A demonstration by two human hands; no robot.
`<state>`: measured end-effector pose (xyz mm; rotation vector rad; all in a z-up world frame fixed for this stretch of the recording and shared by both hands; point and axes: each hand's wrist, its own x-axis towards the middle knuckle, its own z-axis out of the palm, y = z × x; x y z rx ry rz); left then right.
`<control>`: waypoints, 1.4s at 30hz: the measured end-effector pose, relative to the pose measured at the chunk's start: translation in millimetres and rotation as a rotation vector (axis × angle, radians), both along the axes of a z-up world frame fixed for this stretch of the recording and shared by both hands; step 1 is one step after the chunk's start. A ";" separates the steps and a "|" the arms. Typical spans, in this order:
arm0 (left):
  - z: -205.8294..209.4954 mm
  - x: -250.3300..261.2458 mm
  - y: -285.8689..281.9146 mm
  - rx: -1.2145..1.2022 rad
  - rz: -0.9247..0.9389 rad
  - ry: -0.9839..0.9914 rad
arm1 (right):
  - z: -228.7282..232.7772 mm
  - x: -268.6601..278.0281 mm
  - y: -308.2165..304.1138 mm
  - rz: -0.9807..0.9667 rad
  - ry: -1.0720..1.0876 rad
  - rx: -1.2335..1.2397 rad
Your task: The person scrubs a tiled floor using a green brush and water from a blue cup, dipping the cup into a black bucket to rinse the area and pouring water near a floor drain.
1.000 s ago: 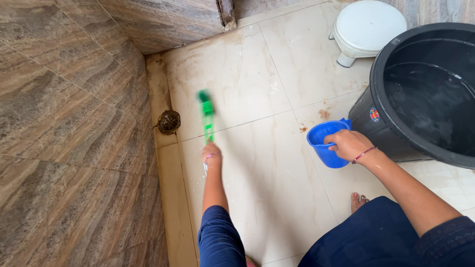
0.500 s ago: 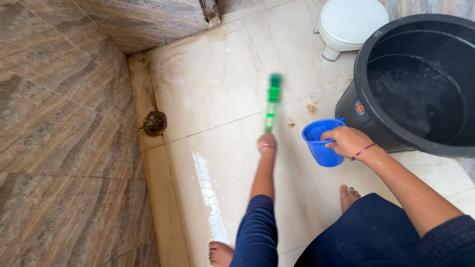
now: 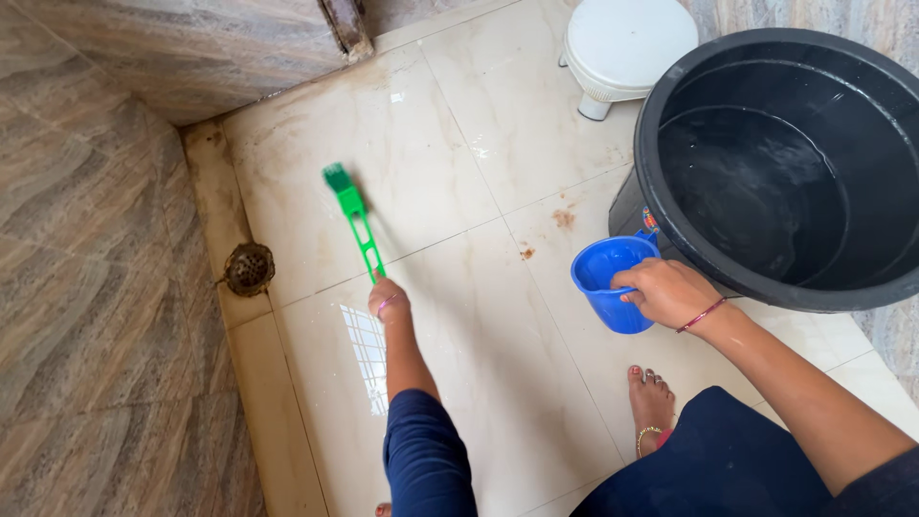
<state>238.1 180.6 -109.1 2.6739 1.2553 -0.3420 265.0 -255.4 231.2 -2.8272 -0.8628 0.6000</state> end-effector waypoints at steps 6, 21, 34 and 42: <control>-7.5 39.9 -56.9 -0.172 -0.058 0.031 | -2.0 1.5 -16.1 -0.010 -0.003 0.052; -1.8 79.4 -60.8 -0.030 -0.166 0.080 | 5.7 -3.3 -9.2 0.061 -0.034 0.152; 53.2 -74.0 -154.4 -0.226 -0.296 0.196 | 20.0 -27.4 14.6 0.100 -0.010 0.042; 98.8 -156.3 -74.2 -0.254 -0.130 0.112 | 15.1 -48.1 29.2 0.075 0.076 0.013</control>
